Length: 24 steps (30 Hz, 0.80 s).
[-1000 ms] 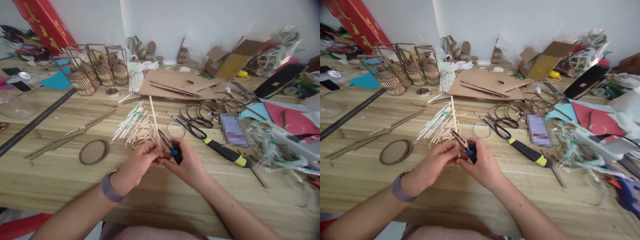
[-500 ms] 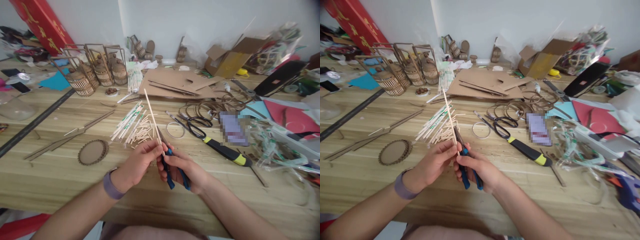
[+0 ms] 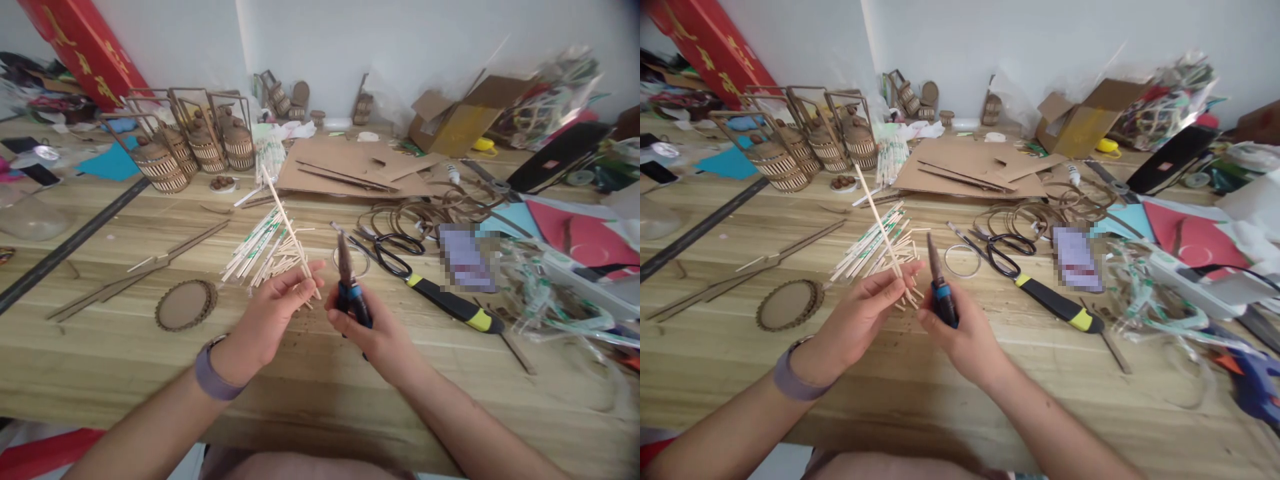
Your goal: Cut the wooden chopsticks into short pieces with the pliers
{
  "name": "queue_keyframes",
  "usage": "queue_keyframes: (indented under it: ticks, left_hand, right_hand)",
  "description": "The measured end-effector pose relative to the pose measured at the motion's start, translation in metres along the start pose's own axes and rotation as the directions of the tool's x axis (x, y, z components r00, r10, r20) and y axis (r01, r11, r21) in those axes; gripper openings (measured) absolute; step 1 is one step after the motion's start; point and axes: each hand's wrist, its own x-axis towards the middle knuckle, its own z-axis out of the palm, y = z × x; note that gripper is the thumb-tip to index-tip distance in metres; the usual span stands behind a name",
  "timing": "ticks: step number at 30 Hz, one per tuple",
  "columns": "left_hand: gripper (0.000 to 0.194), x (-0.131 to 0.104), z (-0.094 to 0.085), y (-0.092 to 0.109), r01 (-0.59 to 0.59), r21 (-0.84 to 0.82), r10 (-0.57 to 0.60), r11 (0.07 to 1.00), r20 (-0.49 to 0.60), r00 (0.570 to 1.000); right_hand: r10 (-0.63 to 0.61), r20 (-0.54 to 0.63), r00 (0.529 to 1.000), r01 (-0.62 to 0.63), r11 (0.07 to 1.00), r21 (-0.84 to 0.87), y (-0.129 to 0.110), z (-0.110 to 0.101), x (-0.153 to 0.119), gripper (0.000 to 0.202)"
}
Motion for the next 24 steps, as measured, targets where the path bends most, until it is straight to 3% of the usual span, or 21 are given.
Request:
queue_keyframes:
  ticks: [5, 11, 19, 24]
  left_hand:
    - [0.016, -0.002, 0.010, -0.004, 0.013, -0.017, -0.012, 1.000, 0.019, 1.000]
    - [0.019, -0.004, 0.015, -0.012, 0.034, -0.043, -0.034, 0.999, 0.014, 0.999]
    - [0.023, -0.006, 0.015, -0.017, -0.002, -0.068, 0.005, 0.998, 0.033, 0.999]
    - [0.019, -0.005, 0.016, -0.019, 0.016, -0.129, -0.016, 0.992, 0.007, 1.000]
  right_hand:
    - [-0.012, -0.127, 0.992, 0.027, 0.992, 0.122, 0.003, 0.007, 0.003, 0.033]
    - [0.023, -0.146, 0.989, -0.003, 0.991, 0.135, 0.010, 0.013, 0.003, 0.033]
    - [0.104, -0.136, 0.985, -0.054, 0.943, 0.328, 0.009, 0.017, 0.002, 0.038]
    - [0.129, -0.129, 0.983, -0.077, 0.934, 0.350, 0.009, 0.020, 0.002, 0.042]
